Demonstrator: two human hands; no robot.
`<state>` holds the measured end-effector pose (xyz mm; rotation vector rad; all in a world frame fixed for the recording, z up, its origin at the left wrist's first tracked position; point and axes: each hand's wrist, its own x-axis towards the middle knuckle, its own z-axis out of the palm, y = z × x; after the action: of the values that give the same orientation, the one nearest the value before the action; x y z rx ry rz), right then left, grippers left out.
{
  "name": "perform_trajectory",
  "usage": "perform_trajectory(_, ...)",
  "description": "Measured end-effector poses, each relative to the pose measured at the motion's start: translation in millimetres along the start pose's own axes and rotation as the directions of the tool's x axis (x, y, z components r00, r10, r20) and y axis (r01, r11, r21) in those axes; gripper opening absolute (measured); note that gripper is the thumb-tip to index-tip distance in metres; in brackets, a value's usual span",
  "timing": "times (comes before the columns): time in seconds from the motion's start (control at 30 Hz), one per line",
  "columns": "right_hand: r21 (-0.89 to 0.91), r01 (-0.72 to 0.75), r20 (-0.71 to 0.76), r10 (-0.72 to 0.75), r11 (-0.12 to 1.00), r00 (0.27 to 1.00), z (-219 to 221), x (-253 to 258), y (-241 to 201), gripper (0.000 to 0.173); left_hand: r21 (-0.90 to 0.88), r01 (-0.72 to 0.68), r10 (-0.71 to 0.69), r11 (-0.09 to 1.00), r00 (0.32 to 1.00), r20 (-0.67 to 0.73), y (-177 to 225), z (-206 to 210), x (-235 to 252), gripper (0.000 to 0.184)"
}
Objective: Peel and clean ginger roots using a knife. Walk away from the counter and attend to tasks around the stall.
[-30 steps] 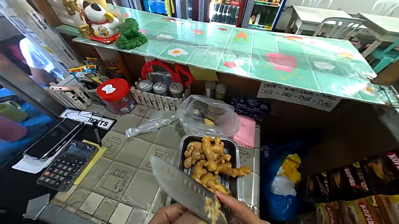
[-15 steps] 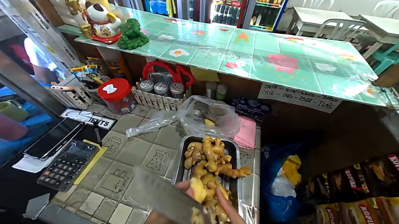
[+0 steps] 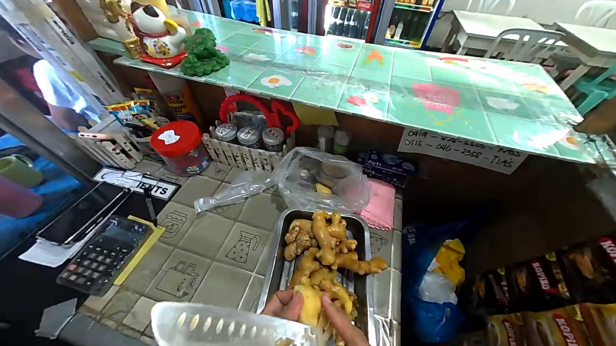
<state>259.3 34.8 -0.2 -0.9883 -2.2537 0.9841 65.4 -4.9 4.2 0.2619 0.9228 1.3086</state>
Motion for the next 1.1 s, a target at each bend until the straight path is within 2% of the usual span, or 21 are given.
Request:
perform_trajectory(0.1,0.043,-0.002,-0.002,0.002,0.999,1.0,-2.6,0.0,5.3,0.068,-0.131,-0.002,0.006,0.991,1.0,0.031,-5.9,-9.0,-6.0,0.023)
perform_trajectory(0.2,0.121,-0.026,0.064,0.018,0.992,0.998,-3.8,-1.0,5.2,0.077,0.009,-0.041,0.041,0.999,0.999,0.025,-6.4,-1.7,-0.1,0.016)
perform_trajectory(0.27,0.159,-0.04,0.08,0.027,0.986,0.996,-4.3,-1.4,5.0,0.079,0.018,-0.063,0.062,0.998,0.997,0.037,-7.1,0.2,1.3,0.016)
perform_trajectory(0.47,0.134,-0.026,0.009,0.025,0.991,1.0,-1.9,-0.9,8.1,0.067,-0.179,-0.026,0.035,0.984,0.998,0.048,-13.8,-7.1,-5.5,0.022)
perform_trajectory(0.63,0.113,-0.027,-0.002,0.028,0.993,1.0,-3.4,-1.0,12.0,0.058,-0.234,-0.023,0.041,0.972,0.997,0.07,-16.5,-8.9,-11.4,0.02)
perform_trajectory(0.8,0.217,-0.035,0.052,0.024,0.975,0.998,-5.9,-1.1,10.3,0.066,-0.116,-0.064,0.067,0.991,0.997,0.025,-11.1,-0.1,-10.0,0.018)
perform_trajectory(0.87,0.208,-0.026,0.034,0.02,0.978,0.999,-5.5,-1.8,9.0,0.065,-0.072,-0.099,0.102,0.993,0.993,0.05,-12.0,-0.8,-8.3,0.019)
perform_trajectory(0.97,0.163,-0.014,0.01,0.013,0.987,1.0,-5.4,-1.3,8.5,0.061,-0.101,-0.117,0.126,0.988,0.988,0.09,-15.7,-6.6,-6.4,0.023)
perform_trajectory(1.1,0.189,-0.017,0.027,0.012,0.982,1.0,-6.6,-0.9,10.7,0.06,-0.127,-0.086,0.095,0.988,0.993,0.071,-14.9,-4.9,-7.4,0.024)
